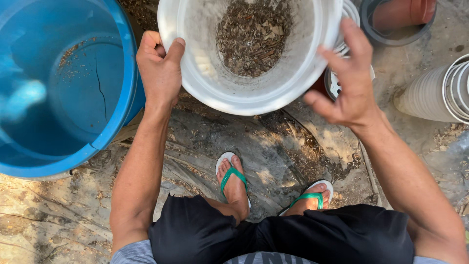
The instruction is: The person sorts through a large pile of plastic planting pots and containers, picking them up, shaking out debris, and stacking them according to size and type on a tarp-covered ground.
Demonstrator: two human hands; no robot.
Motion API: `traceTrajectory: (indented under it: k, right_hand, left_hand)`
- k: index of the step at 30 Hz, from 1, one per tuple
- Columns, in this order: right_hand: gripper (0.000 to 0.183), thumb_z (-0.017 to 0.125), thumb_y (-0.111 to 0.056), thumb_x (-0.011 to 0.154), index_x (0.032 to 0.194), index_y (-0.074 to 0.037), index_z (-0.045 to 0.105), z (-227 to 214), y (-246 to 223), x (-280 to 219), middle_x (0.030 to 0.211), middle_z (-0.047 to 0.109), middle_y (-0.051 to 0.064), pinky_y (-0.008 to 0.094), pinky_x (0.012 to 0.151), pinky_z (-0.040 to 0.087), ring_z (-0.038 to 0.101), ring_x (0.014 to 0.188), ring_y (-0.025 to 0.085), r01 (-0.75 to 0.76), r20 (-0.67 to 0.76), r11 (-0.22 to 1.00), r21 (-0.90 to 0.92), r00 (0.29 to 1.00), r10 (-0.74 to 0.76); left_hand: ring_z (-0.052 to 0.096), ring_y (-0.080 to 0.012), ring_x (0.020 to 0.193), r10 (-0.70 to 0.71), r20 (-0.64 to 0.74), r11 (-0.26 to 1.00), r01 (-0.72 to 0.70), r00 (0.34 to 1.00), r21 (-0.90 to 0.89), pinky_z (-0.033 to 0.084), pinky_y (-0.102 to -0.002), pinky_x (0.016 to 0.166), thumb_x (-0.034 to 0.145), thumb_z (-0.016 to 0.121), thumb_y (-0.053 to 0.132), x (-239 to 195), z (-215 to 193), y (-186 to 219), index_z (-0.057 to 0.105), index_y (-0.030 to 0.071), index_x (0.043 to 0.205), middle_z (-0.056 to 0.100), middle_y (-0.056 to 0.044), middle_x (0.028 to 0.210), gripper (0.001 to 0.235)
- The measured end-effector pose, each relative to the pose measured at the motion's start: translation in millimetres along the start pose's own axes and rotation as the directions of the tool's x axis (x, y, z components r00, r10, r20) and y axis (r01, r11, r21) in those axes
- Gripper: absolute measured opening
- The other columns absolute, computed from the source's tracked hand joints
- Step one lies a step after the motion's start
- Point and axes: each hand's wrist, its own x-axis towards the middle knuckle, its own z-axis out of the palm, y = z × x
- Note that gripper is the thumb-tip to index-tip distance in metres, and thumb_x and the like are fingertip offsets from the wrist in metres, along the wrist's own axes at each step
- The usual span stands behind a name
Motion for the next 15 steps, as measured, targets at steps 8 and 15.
traceTrajectory:
  k: [8, 15]
  right_hand:
    - [0.043, 0.091, -0.013, 0.080, 0.118, -0.020, 0.072, 10, -3, -15, 0.128, 0.061, 0.005, 0.056, 0.124, 0.032, 0.048, 0.146, 0.029, 0.230, 0.244, 0.929, -0.290, 0.956, -0.161]
    - [0.031, 0.082, -0.002, 0.080, 0.107, -0.015, 0.073, 4, 2, -16, 0.106, 0.060, 0.006, 0.058, 0.123, 0.041, 0.060, 0.118, 0.028, 0.237, 0.256, 0.957, -0.167, 0.948, -0.190]
  left_hand:
    - [0.069, -0.0077, 0.065, -0.039, 0.049, 0.998, 0.041, 0.998, -0.043, 0.055, -0.023, 0.056, 0.102, 0.068, 0.006, -2, 1, -6, 0.056, 0.005, 0.099, 0.073, -0.007, 0.079, 0.012]
    - [0.071, -0.0121, 0.073, -0.075, 0.034, 0.994, 0.078, 0.997, -0.075, 0.057, -0.025, 0.062, 0.106, 0.064, 0.013, -9, 8, 1, 0.057, 0.005, 0.108, 0.074, -0.013, 0.086, 0.011]
